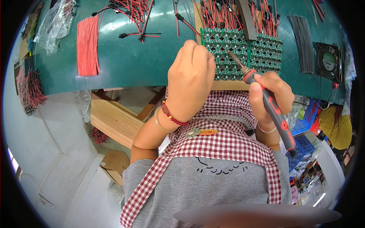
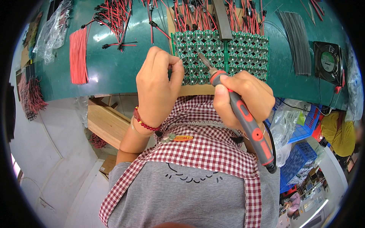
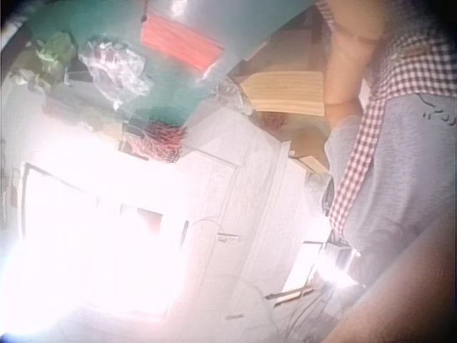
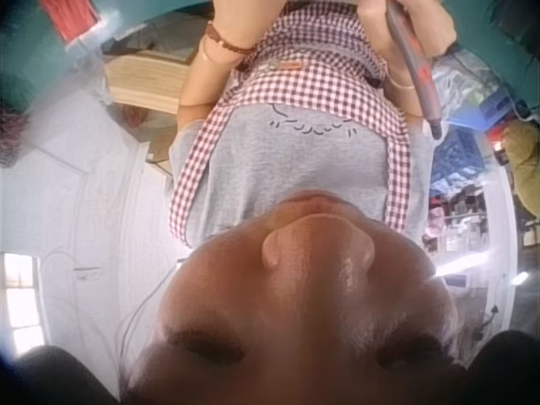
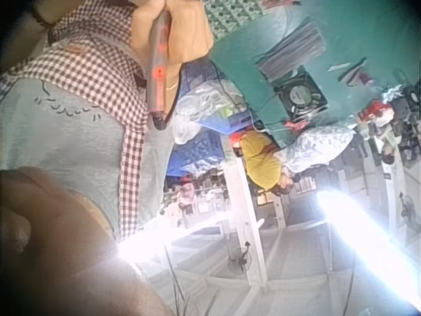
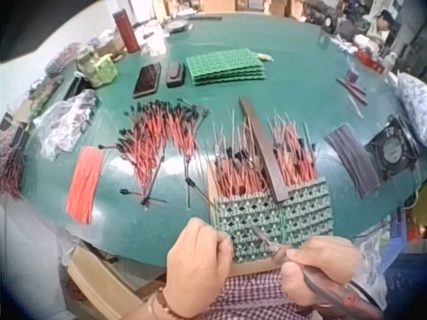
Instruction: The person attaches red wires to a large green printed circuit board (PCB) assembly using a soldering iron and solder wire.
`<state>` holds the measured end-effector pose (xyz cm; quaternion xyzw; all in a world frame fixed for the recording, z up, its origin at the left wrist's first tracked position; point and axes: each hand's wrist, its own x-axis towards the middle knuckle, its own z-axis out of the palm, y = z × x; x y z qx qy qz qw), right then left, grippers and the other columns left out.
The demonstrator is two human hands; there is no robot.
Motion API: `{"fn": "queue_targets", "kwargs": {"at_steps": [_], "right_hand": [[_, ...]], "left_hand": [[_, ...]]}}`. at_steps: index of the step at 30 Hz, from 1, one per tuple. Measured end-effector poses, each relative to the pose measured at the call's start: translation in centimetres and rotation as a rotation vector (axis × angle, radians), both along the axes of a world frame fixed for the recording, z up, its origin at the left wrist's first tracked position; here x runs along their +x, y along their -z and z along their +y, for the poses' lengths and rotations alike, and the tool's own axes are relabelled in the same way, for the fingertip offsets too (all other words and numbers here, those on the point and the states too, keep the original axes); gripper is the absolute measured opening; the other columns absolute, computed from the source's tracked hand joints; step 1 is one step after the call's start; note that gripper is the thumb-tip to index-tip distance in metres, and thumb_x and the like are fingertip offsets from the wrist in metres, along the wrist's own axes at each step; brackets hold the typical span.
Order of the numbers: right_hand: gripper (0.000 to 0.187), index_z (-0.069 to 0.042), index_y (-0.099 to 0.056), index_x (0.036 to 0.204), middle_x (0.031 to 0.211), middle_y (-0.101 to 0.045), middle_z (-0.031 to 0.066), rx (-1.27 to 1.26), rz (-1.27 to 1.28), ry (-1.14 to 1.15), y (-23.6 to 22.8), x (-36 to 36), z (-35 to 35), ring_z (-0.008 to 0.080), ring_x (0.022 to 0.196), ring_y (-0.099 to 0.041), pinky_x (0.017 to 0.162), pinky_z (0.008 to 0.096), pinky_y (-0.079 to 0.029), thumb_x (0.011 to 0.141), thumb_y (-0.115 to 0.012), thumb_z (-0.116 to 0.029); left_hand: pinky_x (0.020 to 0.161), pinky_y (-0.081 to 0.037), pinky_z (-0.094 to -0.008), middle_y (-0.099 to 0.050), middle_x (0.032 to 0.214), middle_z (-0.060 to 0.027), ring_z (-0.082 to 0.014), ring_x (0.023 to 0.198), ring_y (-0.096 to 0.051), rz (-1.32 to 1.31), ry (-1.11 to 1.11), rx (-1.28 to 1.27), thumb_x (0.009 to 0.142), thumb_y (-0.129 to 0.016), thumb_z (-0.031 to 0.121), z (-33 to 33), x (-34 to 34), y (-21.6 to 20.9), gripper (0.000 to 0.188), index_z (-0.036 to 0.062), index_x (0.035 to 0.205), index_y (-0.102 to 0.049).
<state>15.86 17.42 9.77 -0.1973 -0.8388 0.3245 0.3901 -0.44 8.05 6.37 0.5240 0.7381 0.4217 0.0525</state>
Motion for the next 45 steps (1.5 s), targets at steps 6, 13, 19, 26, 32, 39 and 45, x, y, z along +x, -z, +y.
{"fn": "queue_targets", "kwargs": {"at_steps": [6, 13, 19, 26, 32, 39, 45], "right_hand": [[0.016, 0.002, -0.061, 0.086, 0.058, -0.059, 0.0098, -0.034, -0.023, -0.006, -0.2, 0.9, -0.4, 0.0201, 0.044, -0.056, 0.042, 0.0297, -0.044, 0.071, -0.068, 0.001], [0.016, 0.002, -0.061, 0.086, 0.058, -0.059, 0.0104, 0.027, -0.026, -0.049, 0.6, 1.2, -0.9, 0.0208, 0.045, -0.058, 0.043, 0.0297, -0.046, 0.071, -0.068, 0.001], [0.017, 0.001, -0.062, 0.086, 0.060, -0.061, 0.0115, 0.017, -0.036, -0.031, 0.8, 1.1, -1.1, 0.0212, 0.045, -0.058, 0.043, 0.0298, -0.046, 0.071, -0.068, 0.001], [0.017, 0.001, -0.062, 0.087, 0.060, -0.059, 0.0107, 0.041, -0.061, -0.033, 0.7, 0.9, -1.4, 0.0210, 0.046, -0.058, 0.044, 0.0300, -0.046, 0.071, -0.069, 0.000], [0.017, 0.002, -0.061, 0.087, 0.060, -0.060, 0.0110, 0.074, -0.055, -0.060, -0.2, 2.0, -0.7, 0.0205, 0.045, -0.057, 0.043, 0.0298, -0.044, 0.073, -0.069, -0.001], [0.014, 0.002, -0.062, 0.083, 0.057, -0.059, 0.0102, 0.035, -0.013, 0.003, 0.7, 0.3, -0.2, 0.0197, 0.043, -0.056, 0.040, 0.0295, -0.043, 0.071, -0.067, 0.001], [0.014, 0.002, -0.062, 0.082, 0.056, -0.058, 0.0099, -0.009, 0.012, 0.004, 1.5, -0.1, -0.2, 0.0193, 0.042, -0.055, 0.040, 0.0295, -0.043, 0.069, -0.067, 0.001]], "left_hand": [[0.054, -0.046, -0.0344, -0.053, 0.074, -0.0093, -0.0239, 0.061, -0.057, 0.035, 0.004, -0.049, 0.076, -0.068, -0.005, -0.8, 0.3, -0.7, 0.016, 0.0010, 0.078, -0.054], [0.053, -0.047, -0.0334, -0.053, 0.074, -0.0092, -0.0234, 0.061, -0.059, -0.011, 0.017, -0.066, 0.075, -0.068, -0.006, -1.6, 1.1, -0.3, 0.015, 0.0005, 0.079, -0.055], [0.052, -0.046, -0.0344, -0.053, 0.075, -0.0096, -0.0245, 0.061, -0.057, -0.004, 0.025, -0.036, 0.075, -0.068, -0.007, -1.2, 1.1, 0.2, 0.015, 0.0005, 0.079, -0.055], [0.053, -0.045, -0.0363, -0.051, 0.076, -0.0100, -0.0258, 0.063, -0.057, -0.021, 0.041, -0.056, 0.075, -0.068, -0.006, -0.9, 1.2, 0.4, 0.015, 0.0010, 0.078, -0.055], [0.058, -0.046, -0.0366, -0.051, 0.081, -0.0134, -0.0289, 0.069, -0.056, -0.022, -0.069, 0.009, 0.078, -0.065, -0.006, -1.1, 0.8, -0.6, 0.014, -0.0001, 0.083, -0.054], [0.059, -0.048, -0.0405, -0.049, 0.081, -0.0133, -0.0314, 0.069, -0.057, -0.056, 0.022, -0.089, 0.078, -0.066, -0.002, -0.7, 0.1, -0.1, 0.014, 0.0016, 0.083, -0.053], [0.058, -0.048, -0.0400, -0.050, 0.080, -0.0121, -0.0306, 0.069, -0.057, -0.036, 0.014, -0.095, 0.077, -0.067, -0.001, -0.5, 0.2, 0.0, 0.015, 0.0026, 0.082, -0.054]]}}
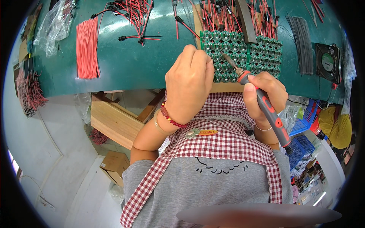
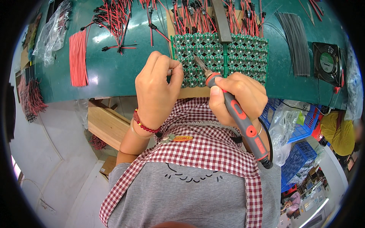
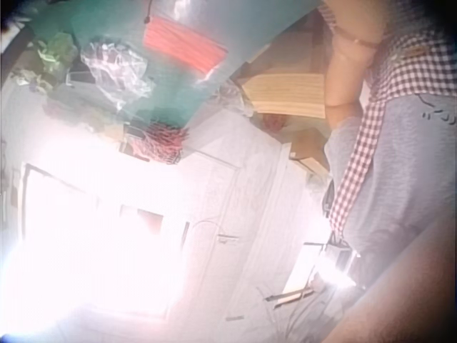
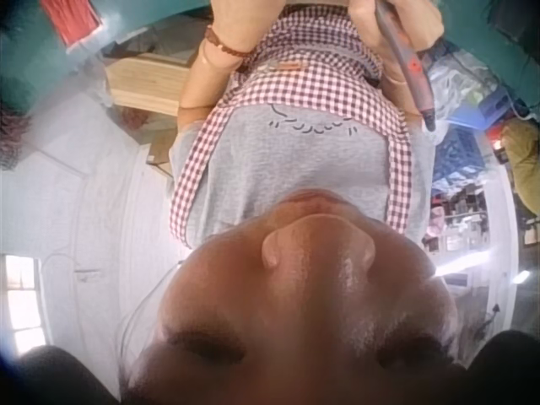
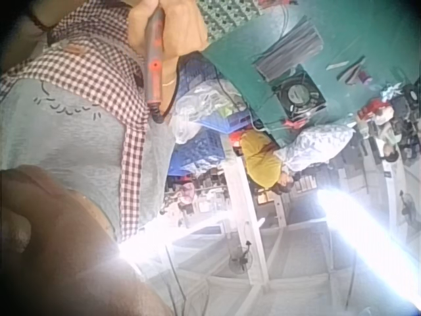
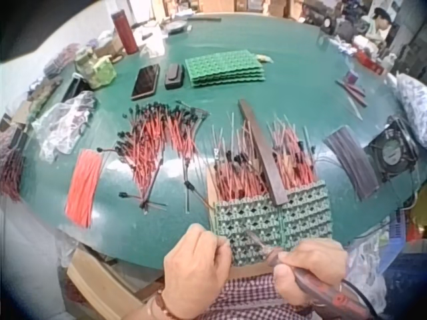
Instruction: The person attaches red wires to a large green printed circuit board (PCB) assembly using a soldering iron and solder wire.
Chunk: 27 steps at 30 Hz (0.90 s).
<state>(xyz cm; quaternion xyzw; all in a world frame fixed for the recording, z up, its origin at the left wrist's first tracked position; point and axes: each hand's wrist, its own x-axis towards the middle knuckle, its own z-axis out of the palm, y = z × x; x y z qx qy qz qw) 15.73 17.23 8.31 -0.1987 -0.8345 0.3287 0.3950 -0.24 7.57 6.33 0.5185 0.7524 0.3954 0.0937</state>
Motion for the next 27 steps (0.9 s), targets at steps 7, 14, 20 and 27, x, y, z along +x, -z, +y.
{"fn": "queue_targets", "kwargs": {"at_steps": [7, 14, 20, 27], "right_hand": [[0.016, 0.001, -0.062, 0.083, 0.056, -0.057, 0.0096, 0.028, -0.014, 0.004, -0.2, -0.2, -0.2, 0.0206, 0.043, -0.055, 0.041, 0.0304, -0.044, 0.068, -0.067, 0.002], [0.017, 0.000, -0.062, 0.084, 0.057, -0.057, 0.0095, 0.042, -0.042, -0.018, -0.8, 0.0, -0.2, 0.0213, 0.044, -0.056, 0.042, 0.0311, -0.045, 0.068, -0.067, 0.002], [0.016, 0.001, -0.062, 0.084, 0.057, -0.057, 0.0096, 0.039, -0.024, -0.002, -0.4, 0.0, -0.1, 0.0213, 0.045, -0.057, 0.042, 0.0307, -0.045, 0.069, -0.067, 0.002], [0.017, 0.001, -0.062, 0.086, 0.058, -0.058, 0.0100, 0.056, -0.045, -0.016, -0.7, 0.1, -0.3, 0.0212, 0.044, -0.056, 0.042, 0.0307, -0.044, 0.070, -0.067, 0.001]], "left_hand": [[0.060, -0.048, -0.0406, -0.049, 0.081, -0.0124, -0.0307, 0.071, -0.057, 0.020, 0.023, -0.032, 0.077, -0.066, 0.001, -0.1, 0.0, -0.3, 0.015, 0.0031, 0.084, -0.053], [0.052, -0.046, -0.0359, -0.052, 0.075, -0.0097, -0.0259, 0.061, -0.058, 0.040, -0.006, 0.027, 0.075, -0.067, -0.005, 0.4, 0.0, -0.3, 0.014, 0.0025, 0.079, -0.056], [0.061, -0.049, -0.0396, -0.050, 0.082, -0.0129, -0.0307, 0.072, -0.058, 0.020, 0.038, -0.045, 0.078, -0.066, 0.001, 0.6, 0.1, -0.3, 0.014, 0.0020, 0.082, -0.052], [0.053, -0.045, -0.0367, -0.052, 0.077, -0.0104, -0.0270, 0.061, -0.056, 0.050, 0.029, 0.022, 0.075, -0.067, -0.005, 0.9, 0.1, -0.3, 0.013, 0.0021, 0.078, -0.056]]}}
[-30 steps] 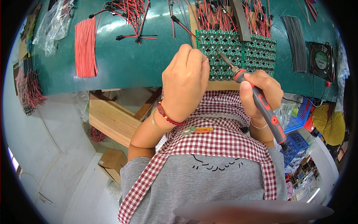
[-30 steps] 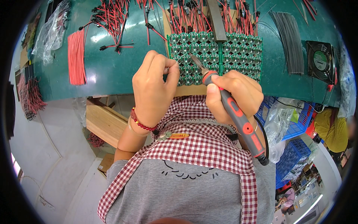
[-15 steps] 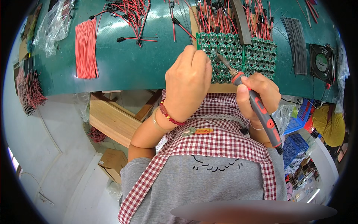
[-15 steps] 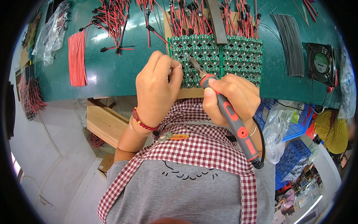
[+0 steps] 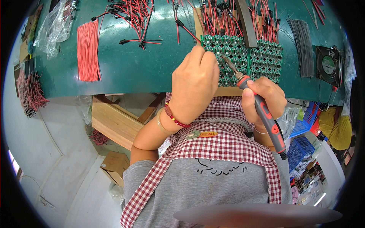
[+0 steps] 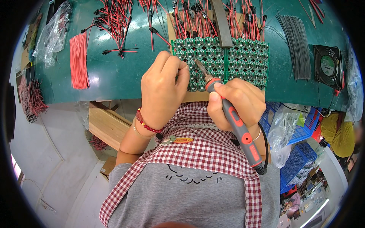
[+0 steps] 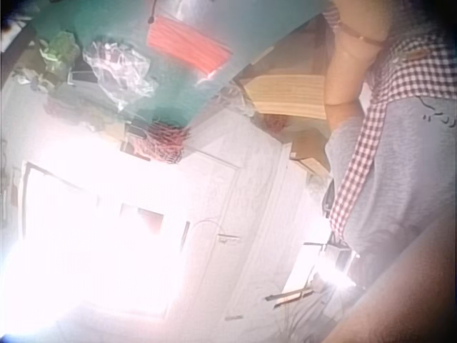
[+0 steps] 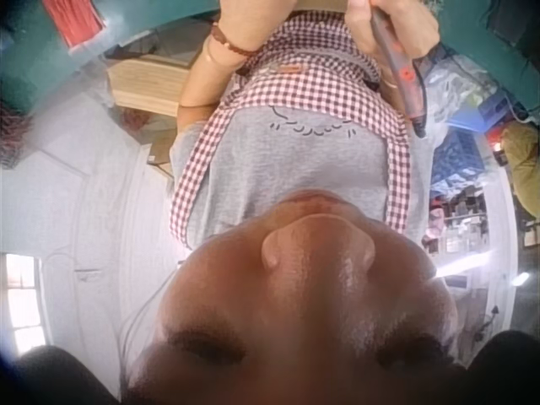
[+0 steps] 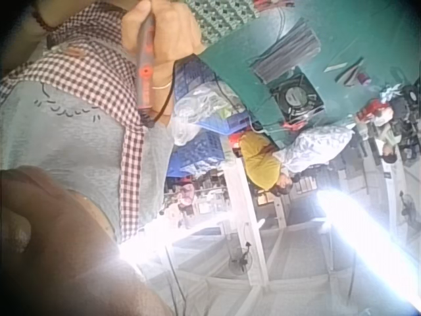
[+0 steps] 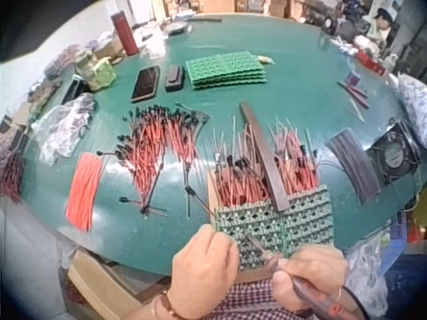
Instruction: The person attaches red wires to a large green printed circuit board (PCB) assembly using a soldering iron and solder wire.
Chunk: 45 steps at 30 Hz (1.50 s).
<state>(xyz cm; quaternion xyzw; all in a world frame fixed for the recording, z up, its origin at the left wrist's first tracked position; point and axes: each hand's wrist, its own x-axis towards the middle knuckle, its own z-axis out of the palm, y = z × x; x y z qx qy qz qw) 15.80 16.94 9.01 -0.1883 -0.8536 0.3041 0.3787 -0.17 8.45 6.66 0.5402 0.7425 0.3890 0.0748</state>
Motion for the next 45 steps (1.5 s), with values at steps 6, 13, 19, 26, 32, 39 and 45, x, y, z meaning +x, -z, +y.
{"fn": "queue_targets", "kwargs": {"at_steps": [6, 13, 19, 26, 32, 39, 45], "right_hand": [[0.015, 0.002, -0.061, 0.088, 0.056, -0.056, 0.0088, 0.027, 0.035, -0.001, -0.6, 1.0, 0.7, 0.0190, 0.042, -0.053, 0.041, 0.0293, -0.042, 0.074, -0.066, 0.001], [0.014, 0.002, -0.061, 0.083, 0.055, -0.056, 0.0085, 0.009, 0.092, 0.027, -0.2, -1.1, 1.4, 0.0190, 0.043, -0.054, 0.041, 0.0289, -0.042, 0.070, -0.067, 0.002], [0.014, 0.002, -0.061, 0.081, 0.056, -0.057, 0.0088, -0.003, 0.069, 0.035, 0.0, -1.5, 1.4, 0.0191, 0.043, -0.056, 0.041, 0.0292, -0.044, 0.068, -0.067, 0.002], [0.014, 0.003, -0.062, 0.081, 0.057, -0.057, 0.0091, 0.008, 0.043, 0.030, 0.1, -1.5, 1.5, 0.0202, 0.044, -0.056, 0.041, 0.0299, -0.045, 0.068, -0.067, 0.002], [0.014, 0.002, -0.062, 0.080, 0.057, -0.058, 0.0093, 0.003, 0.043, 0.030, 0.1, -1.6, 1.5, 0.0204, 0.044, -0.056, 0.041, 0.0300, -0.044, 0.067, -0.067, 0.001], [0.015, 0.002, -0.062, 0.081, 0.057, -0.057, 0.0093, 0.016, 0.015, 0.023, -0.3, -1.7, 1.4, 0.0205, 0.044, -0.056, 0.042, 0.0304, -0.045, 0.067, -0.068, 0.001], [0.016, 0.002, -0.063, 0.082, 0.057, -0.057, 0.0092, 0.007, 0.027, 0.037, -0.4, -1.2, 1.3, 0.0213, 0.044, -0.056, 0.042, 0.0310, -0.045, 0.067, -0.068, 0.001]], "left_hand": [[0.061, -0.050, -0.0402, -0.050, 0.087, -0.0152, -0.0322, 0.074, -0.059, -0.059, -0.069, 0.017, 0.078, -0.065, -0.004, -0.4, -1.0, -1.2, 0.014, 0.0002, 0.084, -0.053], [0.058, -0.050, -0.0333, -0.056, 0.079, -0.0114, -0.0248, 0.066, -0.060, -0.110, -0.033, 0.072, 0.078, -0.067, -0.007, 0.5, -1.2, -0.2, 0.013, -0.0007, 0.082, -0.056], [0.058, -0.050, -0.0324, -0.057, 0.078, -0.0102, -0.0240, 0.065, -0.061, -0.073, -0.027, 0.055, 0.078, -0.068, -0.006, 0.5, -1.1, -0.3, 0.014, 0.0002, 0.082, -0.056], [0.058, -0.051, -0.0330, -0.057, 0.079, -0.0105, -0.0256, 0.067, -0.062, -0.065, -0.016, 0.055, 0.077, -0.068, -0.007, 0.8, -1.0, 0.3, 0.016, 0.0007, 0.083, -0.056], [0.057, -0.051, -0.0334, -0.056, 0.079, -0.0103, -0.0257, 0.067, -0.063, -0.072, -0.014, 0.063, 0.077, -0.068, -0.007, 0.9, -1.0, 0.2, 0.015, 0.0009, 0.083, -0.056], [0.055, -0.050, -0.0334, -0.056, 0.079, -0.0101, -0.0249, 0.064, -0.063, -0.081, -0.015, 0.049, 0.078, -0.068, -0.006, 1.2, -0.8, 0.1, 0.014, 0.0007, 0.083, -0.057], [0.053, -0.049, -0.0344, -0.056, 0.079, -0.0101, -0.0259, 0.063, -0.062, -0.078, -0.016, 0.066, 0.077, -0.069, -0.005, 1.2, -0.9, 0.2, 0.014, 0.0009, 0.082, -0.057]]}}
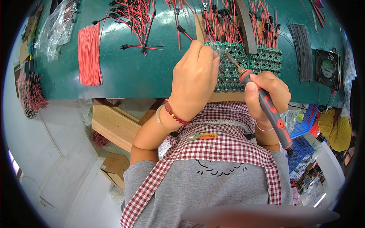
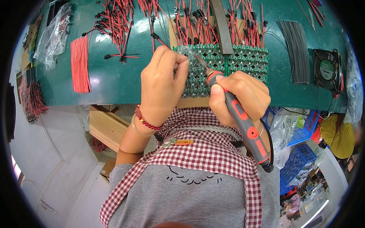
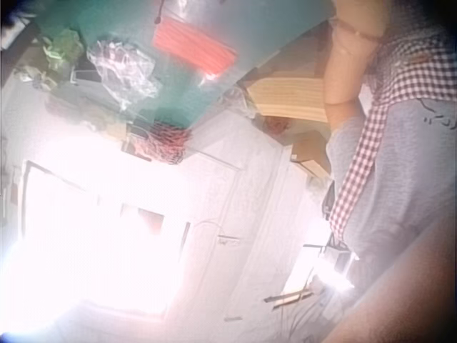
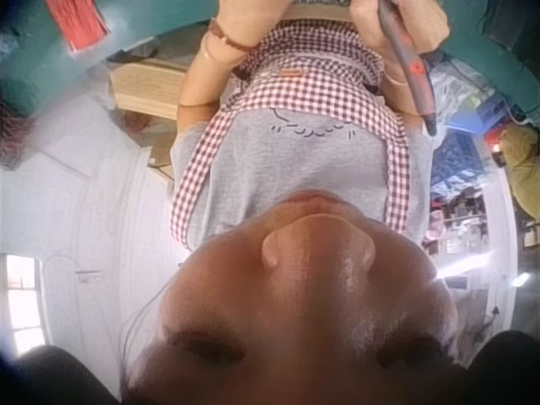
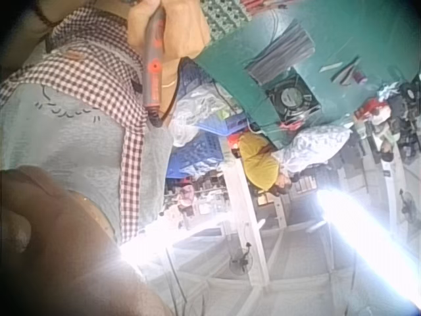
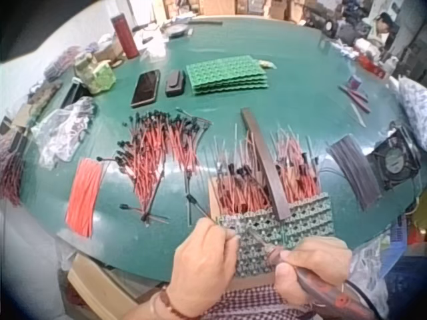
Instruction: The person attaches red wires to a large green printed circuit board (PCB) assembly using a soldering iron and solder wire.
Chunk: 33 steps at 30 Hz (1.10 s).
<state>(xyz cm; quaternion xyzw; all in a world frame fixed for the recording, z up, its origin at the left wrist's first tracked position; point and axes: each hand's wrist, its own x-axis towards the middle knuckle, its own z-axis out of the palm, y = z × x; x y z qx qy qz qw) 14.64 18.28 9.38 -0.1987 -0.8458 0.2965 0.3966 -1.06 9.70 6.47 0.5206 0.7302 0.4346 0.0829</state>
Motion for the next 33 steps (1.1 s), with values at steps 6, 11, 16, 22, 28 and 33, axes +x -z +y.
{"fn": "queue_targets", "kwargs": {"at_steps": [6, 11, 16, 22, 28, 33], "right_hand": [[0.015, 0.002, -0.062, 0.082, 0.057, -0.057, 0.0091, 0.013, 0.005, -0.011, 0.3, -0.2, 0.1, 0.0211, 0.044, -0.056, 0.042, 0.0304, -0.045, 0.068, -0.068, 0.001], [0.014, 0.002, -0.061, 0.082, 0.056, -0.056, 0.0089, 0.004, 0.001, -0.009, 0.2, -0.2, 0.1, 0.0204, 0.044, -0.056, 0.041, 0.0299, -0.044, 0.069, -0.067, 0.001], [0.014, 0.002, -0.061, 0.081, 0.055, -0.055, 0.0089, -0.004, 0.011, -0.001, 0.1, -0.3, 0.0, 0.0199, 0.043, -0.055, 0.041, 0.0297, -0.043, 0.069, -0.067, 0.000], [0.015, 0.002, -0.060, 0.081, 0.054, -0.055, 0.0088, -0.010, 0.004, 0.004, 0.0, -0.3, -0.1, 0.0198, 0.042, -0.054, 0.040, 0.0297, -0.043, 0.068, -0.067, 0.001], [0.013, 0.002, -0.061, 0.081, 0.055, -0.056, 0.0084, 0.014, 0.035, 0.023, -0.6, 0.5, -0.1, 0.0187, 0.042, -0.054, 0.041, 0.0288, -0.042, 0.070, -0.067, 0.001], [0.012, 0.002, -0.061, 0.081, 0.055, -0.057, 0.0084, -0.003, 0.076, 0.052, -1.2, 0.9, 0.0, 0.0181, 0.042, -0.054, 0.040, 0.0287, -0.042, 0.071, -0.067, 0.001]], "left_hand": [[0.054, -0.049, -0.0365, -0.056, 0.080, -0.0113, -0.0290, 0.062, -0.060, 0.009, 0.013, -0.017, 0.078, -0.069, -0.004, 0.4, 0.0, 0.0, 0.014, 0.0012, 0.082, -0.056], [0.054, -0.049, -0.0369, -0.055, 0.080, -0.0117, -0.0292, 0.063, -0.060, -0.010, 0.010, -0.008, 0.078, -0.069, -0.003, 0.5, 0.1, 0.1, 0.014, 0.0010, 0.082, -0.056], [0.054, -0.049, -0.0369, -0.055, 0.080, -0.0119, -0.0293, 0.064, -0.060, -0.014, 0.013, -0.013, 0.079, -0.069, -0.003, 0.4, 0.2, 0.0, 0.014, 0.0009, 0.083, -0.056], [0.054, -0.049, -0.0373, -0.055, 0.081, -0.0120, -0.0299, 0.063, -0.060, -0.012, 0.013, -0.019, 0.079, -0.069, -0.003, 0.4, 0.2, -0.1, 0.014, 0.0008, 0.082, -0.056], [0.058, -0.049, -0.0356, -0.055, 0.081, -0.0117, -0.0268, 0.066, -0.060, 0.005, 0.003, 0.000, 0.079, -0.068, -0.004, -0.3, -0.1, -0.4, 0.013, 0.0000, 0.085, -0.057], [0.060, -0.050, -0.0333, -0.056, 0.081, -0.0118, -0.0252, 0.068, -0.060, -0.093, 0.000, -0.042, 0.082, -0.068, -0.003, -0.8, 0.0, -1.2, 0.012, -0.0013, 0.087, -0.057]]}}
